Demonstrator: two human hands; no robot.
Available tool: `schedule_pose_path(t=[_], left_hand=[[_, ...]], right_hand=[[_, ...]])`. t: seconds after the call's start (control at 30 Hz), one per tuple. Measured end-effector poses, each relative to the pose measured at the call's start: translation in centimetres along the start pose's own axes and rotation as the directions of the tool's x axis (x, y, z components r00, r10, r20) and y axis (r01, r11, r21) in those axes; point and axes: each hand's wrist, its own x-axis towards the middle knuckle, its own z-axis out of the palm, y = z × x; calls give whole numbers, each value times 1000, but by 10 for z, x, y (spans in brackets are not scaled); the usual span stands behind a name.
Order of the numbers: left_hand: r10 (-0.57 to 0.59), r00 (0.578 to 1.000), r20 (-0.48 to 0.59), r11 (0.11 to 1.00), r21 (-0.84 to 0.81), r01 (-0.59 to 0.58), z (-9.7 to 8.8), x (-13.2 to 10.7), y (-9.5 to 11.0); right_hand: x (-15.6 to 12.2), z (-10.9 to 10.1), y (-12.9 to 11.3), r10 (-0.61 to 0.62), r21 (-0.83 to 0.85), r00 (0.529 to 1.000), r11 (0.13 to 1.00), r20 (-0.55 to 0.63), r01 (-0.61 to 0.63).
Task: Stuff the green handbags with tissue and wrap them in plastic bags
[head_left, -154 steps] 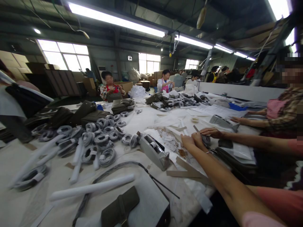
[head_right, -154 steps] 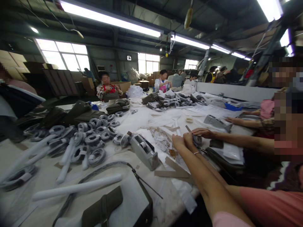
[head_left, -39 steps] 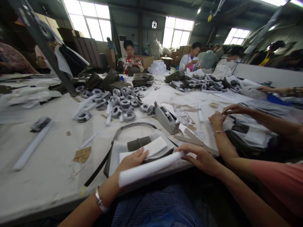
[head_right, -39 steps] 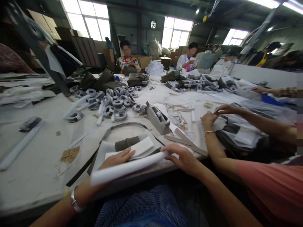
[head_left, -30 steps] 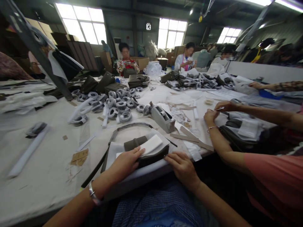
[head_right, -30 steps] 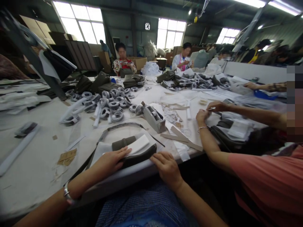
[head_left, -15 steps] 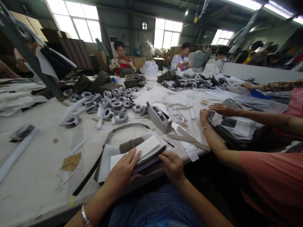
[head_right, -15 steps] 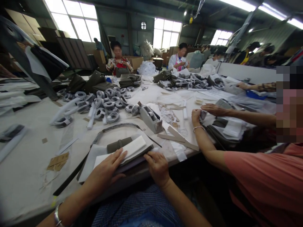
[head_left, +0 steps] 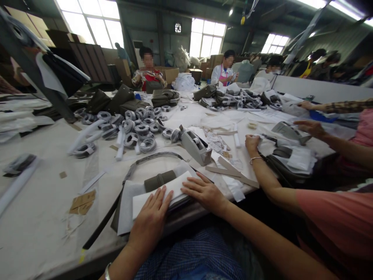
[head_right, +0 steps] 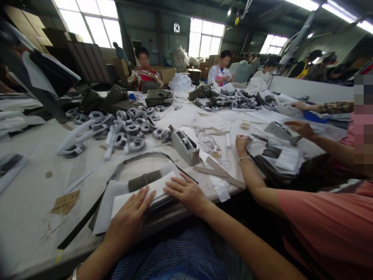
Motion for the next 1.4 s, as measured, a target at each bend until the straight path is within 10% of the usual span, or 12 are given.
schedule_pose_path(t=[0.33, 0.67, 0.87, 1.13, 1.4], left_hand=[[-103, 995, 3, 989, 109, 102, 3, 14, 6], [-98, 993, -72, 993, 52, 102, 14, -3, 6], [-104, 992, -66, 991, 80, 109, 15, -1, 5], [-96, 992, -80, 990, 98, 104, 15, -2, 5], [-85, 987, -138, 995, 35, 90, 10, -6, 0]], right_hand=[[8, 61, -13, 201, 133, 945, 976, -258, -172], [-12, 10, -10, 339, 351, 910, 904, -241, -244], [-28, 10, -21, 789, 578, 614, 512, -24, -635], [-21, 21, -34, 887, 780, 370, 18, 277, -626], [1, 15, -39, 755, 843, 406, -359, 515, -400]])
